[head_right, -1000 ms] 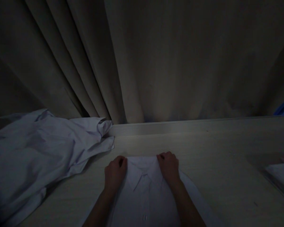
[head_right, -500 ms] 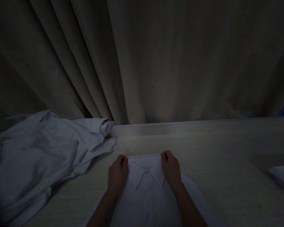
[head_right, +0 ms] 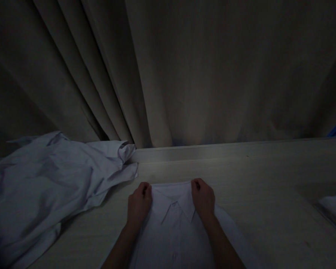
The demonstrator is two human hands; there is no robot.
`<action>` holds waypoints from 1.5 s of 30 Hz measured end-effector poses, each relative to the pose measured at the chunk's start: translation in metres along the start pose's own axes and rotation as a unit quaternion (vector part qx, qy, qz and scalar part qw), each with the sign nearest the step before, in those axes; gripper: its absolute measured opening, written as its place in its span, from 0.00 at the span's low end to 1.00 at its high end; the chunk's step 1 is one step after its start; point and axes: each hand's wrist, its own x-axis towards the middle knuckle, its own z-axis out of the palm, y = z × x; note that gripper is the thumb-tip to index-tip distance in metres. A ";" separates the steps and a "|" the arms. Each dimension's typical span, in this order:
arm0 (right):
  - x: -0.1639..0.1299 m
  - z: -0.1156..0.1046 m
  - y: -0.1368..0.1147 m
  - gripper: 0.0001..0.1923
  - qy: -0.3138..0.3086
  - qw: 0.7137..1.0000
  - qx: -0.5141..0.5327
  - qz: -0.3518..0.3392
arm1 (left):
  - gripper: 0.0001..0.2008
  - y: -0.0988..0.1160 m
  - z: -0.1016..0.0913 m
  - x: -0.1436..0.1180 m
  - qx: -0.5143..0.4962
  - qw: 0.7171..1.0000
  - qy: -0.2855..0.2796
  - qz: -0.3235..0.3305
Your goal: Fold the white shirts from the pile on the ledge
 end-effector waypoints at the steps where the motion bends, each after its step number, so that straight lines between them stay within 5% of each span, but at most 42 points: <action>1: 0.000 0.000 0.000 0.14 -0.002 1.000 0.001 -0.003 | 0.10 0.000 0.000 0.000 -0.006 1.000 -0.003 -0.006; 10: 0.000 0.004 0.004 0.13 -0.016 0.999 -0.046 0.008 | 0.12 -0.006 0.006 0.001 0.011 0.999 0.016 0.027; 17: 0.001 0.008 0.011 0.14 -0.033 0.985 -0.149 -0.074 | 0.12 -0.004 0.008 0.000 0.092 0.994 0.035 0.056; 24: 0.001 0.003 0.002 0.16 0.012 0.989 -0.096 -0.114 | 0.14 0.007 -0.003 -0.002 0.088 0.993 0.041 0.070; 31: -0.003 0.005 -0.010 0.09 -0.080 0.980 -0.115 -0.141 | 0.11 0.021 -0.003 -0.008 0.081 0.980 -0.073 0.166; 35: -0.006 0.007 -0.007 0.11 -0.101 0.973 -0.134 -0.156 | 0.12 0.023 0.001 -0.012 0.115 0.974 -0.116 0.154; 40: -0.009 0.000 -0.012 0.12 -0.166 0.950 -0.177 -0.195 | 0.27 0.024 0.004 -0.021 0.148 0.958 -0.204 0.138; 45: -0.010 -0.005 -0.016 0.14 -0.204 0.928 -0.241 -0.196 | 0.36 0.025 0.010 -0.030 0.170 0.950 -0.223 0.134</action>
